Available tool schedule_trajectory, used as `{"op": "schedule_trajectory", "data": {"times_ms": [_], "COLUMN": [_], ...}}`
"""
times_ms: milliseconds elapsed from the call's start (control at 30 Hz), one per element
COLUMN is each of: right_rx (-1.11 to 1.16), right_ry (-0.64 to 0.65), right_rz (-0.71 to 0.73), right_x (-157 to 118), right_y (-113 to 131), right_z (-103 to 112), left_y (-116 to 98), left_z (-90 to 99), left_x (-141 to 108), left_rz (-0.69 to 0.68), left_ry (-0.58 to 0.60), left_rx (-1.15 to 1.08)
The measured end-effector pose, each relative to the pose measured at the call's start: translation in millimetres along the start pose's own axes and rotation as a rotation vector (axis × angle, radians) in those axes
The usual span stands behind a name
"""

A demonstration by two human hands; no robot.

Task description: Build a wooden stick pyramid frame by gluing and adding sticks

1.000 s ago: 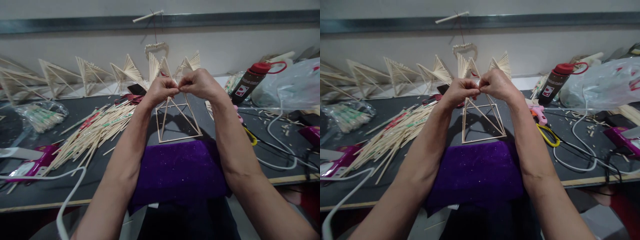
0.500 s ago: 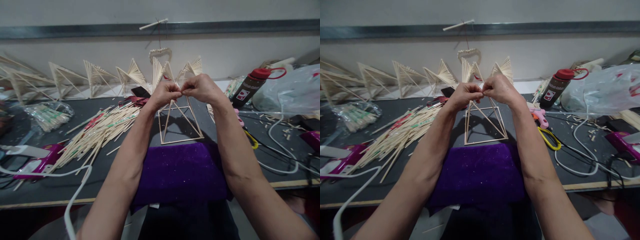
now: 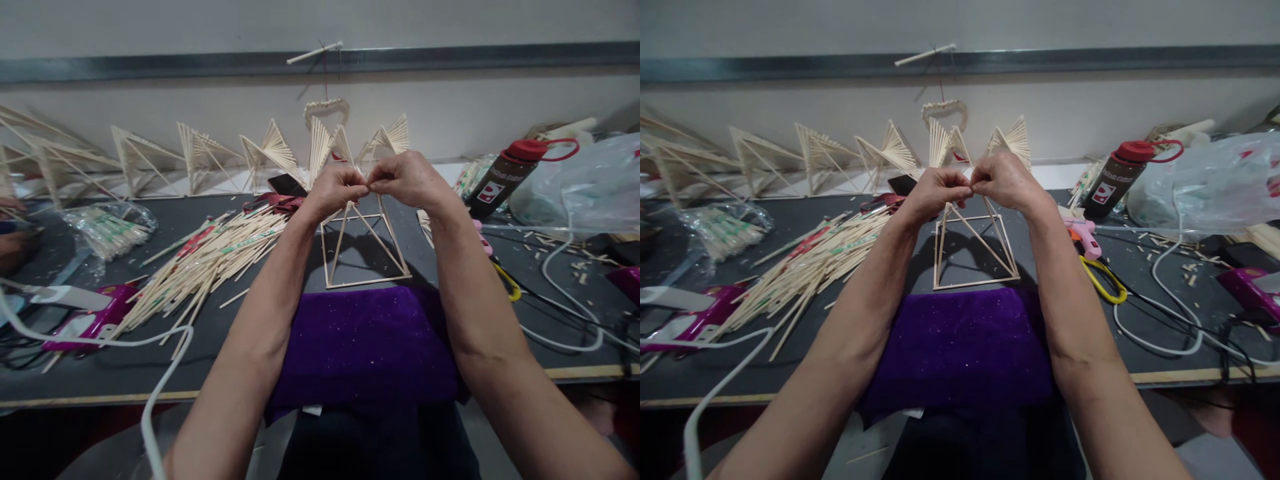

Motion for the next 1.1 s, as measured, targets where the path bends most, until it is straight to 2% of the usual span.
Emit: {"op": "schedule_trajectory", "data": {"times_ms": [533, 1100], "right_rx": [-0.009, -0.027], "right_ry": [-0.007, 0.027], "right_rz": [-0.011, -0.082], "right_x": [-1.2, -5.9], "right_y": [-3.0, -1.6], "right_z": [-0.1, 0.1], "left_y": [3.1, 10.7], "left_z": [-2.3, -6.0], "left_x": [2.2, 4.6], "left_rz": [-0.009, -0.015], "left_ry": [0.009, -0.005], "left_rx": [-0.077, 0.032]}}
Point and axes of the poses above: each hand's wrist, its own x-axis towards the middle knuckle, its own z-axis out of the back of the hand, y = z × x, the point moved 4 cm from there along x, towards the middle knuckle, and after that the axes turned 15 degrees about z, right-handed, at the moved point
